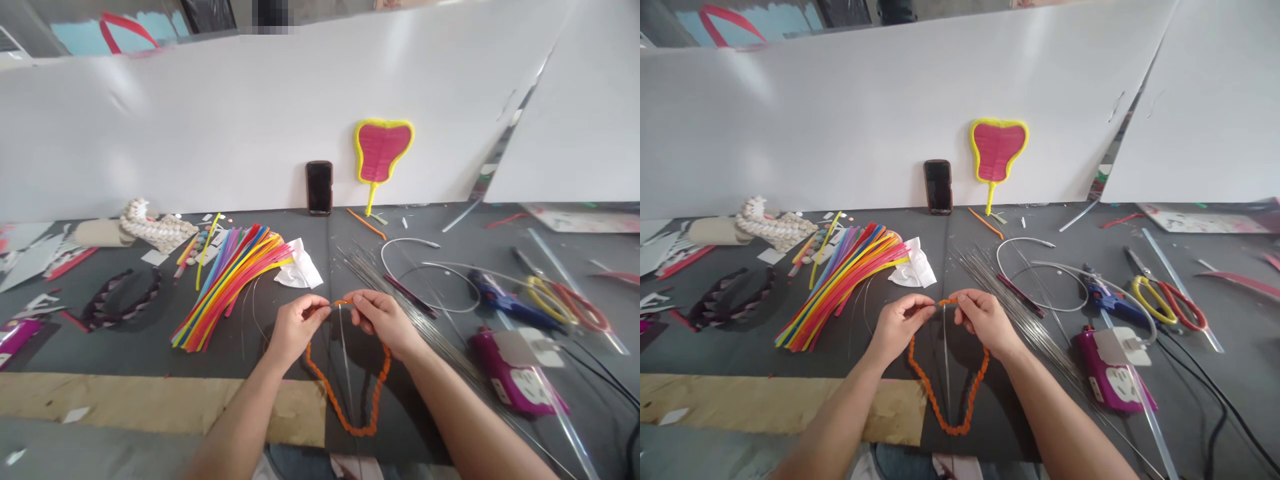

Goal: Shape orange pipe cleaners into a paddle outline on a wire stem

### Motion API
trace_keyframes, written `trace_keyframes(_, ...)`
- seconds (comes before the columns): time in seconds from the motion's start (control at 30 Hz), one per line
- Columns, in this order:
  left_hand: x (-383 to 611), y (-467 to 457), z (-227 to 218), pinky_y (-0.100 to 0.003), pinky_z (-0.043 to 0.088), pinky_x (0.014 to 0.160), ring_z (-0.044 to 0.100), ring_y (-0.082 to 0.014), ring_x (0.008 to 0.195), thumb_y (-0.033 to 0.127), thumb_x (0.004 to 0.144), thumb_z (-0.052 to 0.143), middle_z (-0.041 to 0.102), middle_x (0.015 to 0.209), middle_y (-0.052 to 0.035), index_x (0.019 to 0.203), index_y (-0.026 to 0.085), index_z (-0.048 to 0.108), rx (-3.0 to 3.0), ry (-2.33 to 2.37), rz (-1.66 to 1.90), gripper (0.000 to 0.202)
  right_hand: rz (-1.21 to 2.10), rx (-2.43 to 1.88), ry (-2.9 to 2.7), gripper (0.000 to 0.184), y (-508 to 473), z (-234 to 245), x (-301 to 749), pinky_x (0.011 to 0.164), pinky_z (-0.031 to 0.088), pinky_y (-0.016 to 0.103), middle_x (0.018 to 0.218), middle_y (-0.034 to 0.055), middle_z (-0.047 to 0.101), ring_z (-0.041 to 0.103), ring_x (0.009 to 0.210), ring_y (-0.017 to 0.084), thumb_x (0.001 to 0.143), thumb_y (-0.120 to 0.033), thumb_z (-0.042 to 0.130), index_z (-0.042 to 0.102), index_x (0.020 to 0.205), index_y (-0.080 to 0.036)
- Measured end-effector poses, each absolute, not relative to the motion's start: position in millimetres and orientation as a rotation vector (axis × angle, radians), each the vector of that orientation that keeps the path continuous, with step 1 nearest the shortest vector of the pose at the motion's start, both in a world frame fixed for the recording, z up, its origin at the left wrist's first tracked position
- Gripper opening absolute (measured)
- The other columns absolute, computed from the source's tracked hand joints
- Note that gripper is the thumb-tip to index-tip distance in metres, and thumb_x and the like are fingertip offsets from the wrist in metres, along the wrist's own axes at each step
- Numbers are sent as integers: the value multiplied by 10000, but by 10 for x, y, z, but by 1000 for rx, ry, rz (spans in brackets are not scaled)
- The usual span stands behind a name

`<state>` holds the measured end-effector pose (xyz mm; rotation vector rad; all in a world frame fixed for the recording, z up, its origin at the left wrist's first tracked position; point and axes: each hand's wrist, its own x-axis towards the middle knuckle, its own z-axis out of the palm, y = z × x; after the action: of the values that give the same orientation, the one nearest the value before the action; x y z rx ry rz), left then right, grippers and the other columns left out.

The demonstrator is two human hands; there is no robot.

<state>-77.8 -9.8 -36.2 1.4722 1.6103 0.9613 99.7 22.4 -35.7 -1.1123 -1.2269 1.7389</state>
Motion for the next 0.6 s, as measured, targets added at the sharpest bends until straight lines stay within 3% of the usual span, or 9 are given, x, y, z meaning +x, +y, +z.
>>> trace_keyframes(0.13,-790,-112,-351,-229,414,669,608,-136,715,264,838,516,688,787,11,829,232,653,1785,1652,873,141,1737,-1131,-1269,340,225,-356,1000,411,245,216,552,-30,536,360,405,60,796,-457,536,611,877,-136)
trace_keyframes(0.43,-793,-130,-337,-244,372,628,573,-162,656,239,839,473,654,704,-12,749,235,641,1918,1661,849,190,1701,-1142,-1398,326,206,-426,988,428,296,222,578,-18,566,391,419,75,830,-451,495,627,887,-159)
trace_keyframes(0.6,-829,-77,-367,-236,350,567,535,-154,573,277,782,531,630,631,8,711,226,646,1607,1647,946,145,1227,-1256,-1573,341,297,-386,1058,613,452,279,835,46,655,574,669,158,842,-448,492,637,1028,-201)
